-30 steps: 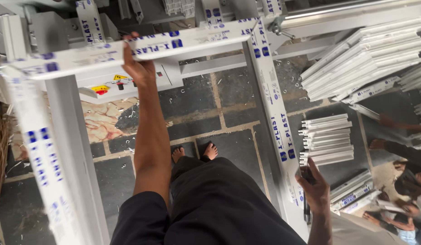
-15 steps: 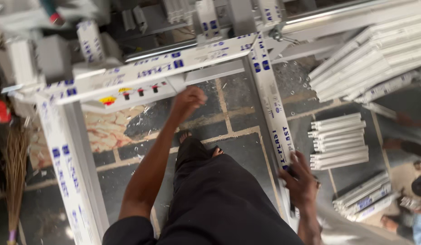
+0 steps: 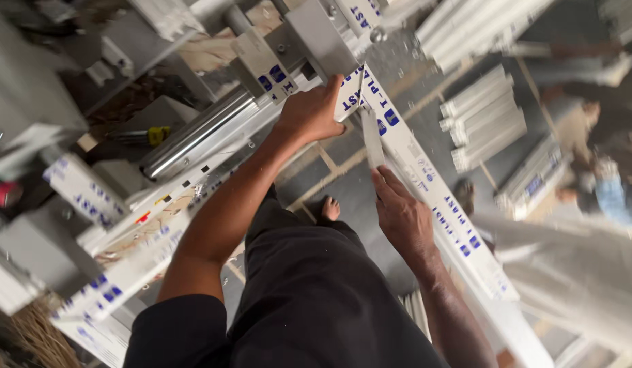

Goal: The person assembles white plastic window frame profiles using a corner-cutting machine and a utility knife. They position profiles in the machine, cut corners, and then trim edges to create clean joints. The person handles multiple frame pieces and uses a knife to refine the corners.

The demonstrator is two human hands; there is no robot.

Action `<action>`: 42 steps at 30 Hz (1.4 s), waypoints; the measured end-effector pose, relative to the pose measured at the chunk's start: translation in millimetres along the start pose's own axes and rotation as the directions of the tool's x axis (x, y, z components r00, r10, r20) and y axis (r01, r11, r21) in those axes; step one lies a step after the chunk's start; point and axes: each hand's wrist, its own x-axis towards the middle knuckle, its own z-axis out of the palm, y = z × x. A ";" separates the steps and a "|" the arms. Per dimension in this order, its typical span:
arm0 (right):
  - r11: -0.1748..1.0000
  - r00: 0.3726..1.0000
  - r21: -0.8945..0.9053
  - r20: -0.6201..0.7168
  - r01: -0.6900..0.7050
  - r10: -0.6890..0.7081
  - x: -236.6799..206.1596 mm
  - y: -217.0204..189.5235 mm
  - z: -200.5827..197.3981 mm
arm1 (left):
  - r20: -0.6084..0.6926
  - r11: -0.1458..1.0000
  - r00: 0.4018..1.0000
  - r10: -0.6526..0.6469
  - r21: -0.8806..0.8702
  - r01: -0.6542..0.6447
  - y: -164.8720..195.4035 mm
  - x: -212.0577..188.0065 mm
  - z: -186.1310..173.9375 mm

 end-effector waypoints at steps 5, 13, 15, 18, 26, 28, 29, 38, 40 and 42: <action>0.989 0.999 -0.150 -0.041 -0.010 0.004 2.8 -38.1 2.4 | -0.017 0.993 1.000 -0.004 -0.120 0.002 -4.3 -10.5 18.0; 0.982 0.994 -0.172 0.061 -0.077 0.088 7.6 -62.6 -9.3 | -0.163 0.984 0.984 0.073 -0.148 -0.098 -0.9 -13.1 21.1; 0.984 0.998 -0.168 0.032 -0.053 0.059 9.8 -67.3 -9.1 | -0.166 0.985 0.983 0.076 -0.139 -0.099 -4.0 -9.7 25.1; 0.985 0.991 -0.120 0.047 -0.121 0.127 17.4 -70.3 -10.5 | -0.285 0.982 0.949 0.134 -0.088 -0.165 -8.1 -5.3 33.3; 0.965 0.947 -0.146 0.209 -0.215 0.243 33.4 -90.4 -30.1 | -0.267 0.983 0.955 0.128 -0.090 -0.157 -10.9 1.5 39.2; 0.952 0.925 -0.164 0.242 -0.257 0.291 39.6 -95.7 -28.9 | -0.276 0.985 0.953 0.125 -0.084 -0.154 -10.1 1.0 38.7; 0.951 0.923 -0.176 0.249 -0.255 0.294 42.2 -96.7 -28.5 | -0.278 0.986 0.953 0.118 -0.081 -0.146 -9.1 0.6 38.7; 0.934 0.904 -0.300 0.316 -0.194 0.289 64.8 -80.4 -36.5 | -0.391 0.980 0.913 0.115 -0.103 -0.168 -3.3 -2.0 47.2; 0.924 0.881 -0.286 0.326 -0.252 0.341 65.4 -79.6 -36.0 | -0.403 0.982 0.909 0.102 -0.103 -0.156 -2.9 -0.1 51.1; 0.861 0.799 -0.282 0.332 -0.424 0.502 62.7 -79.5 -34.9 | -0.414 0.983 0.905 0.098 -0.103 -0.154 -2.2 1.0 55.3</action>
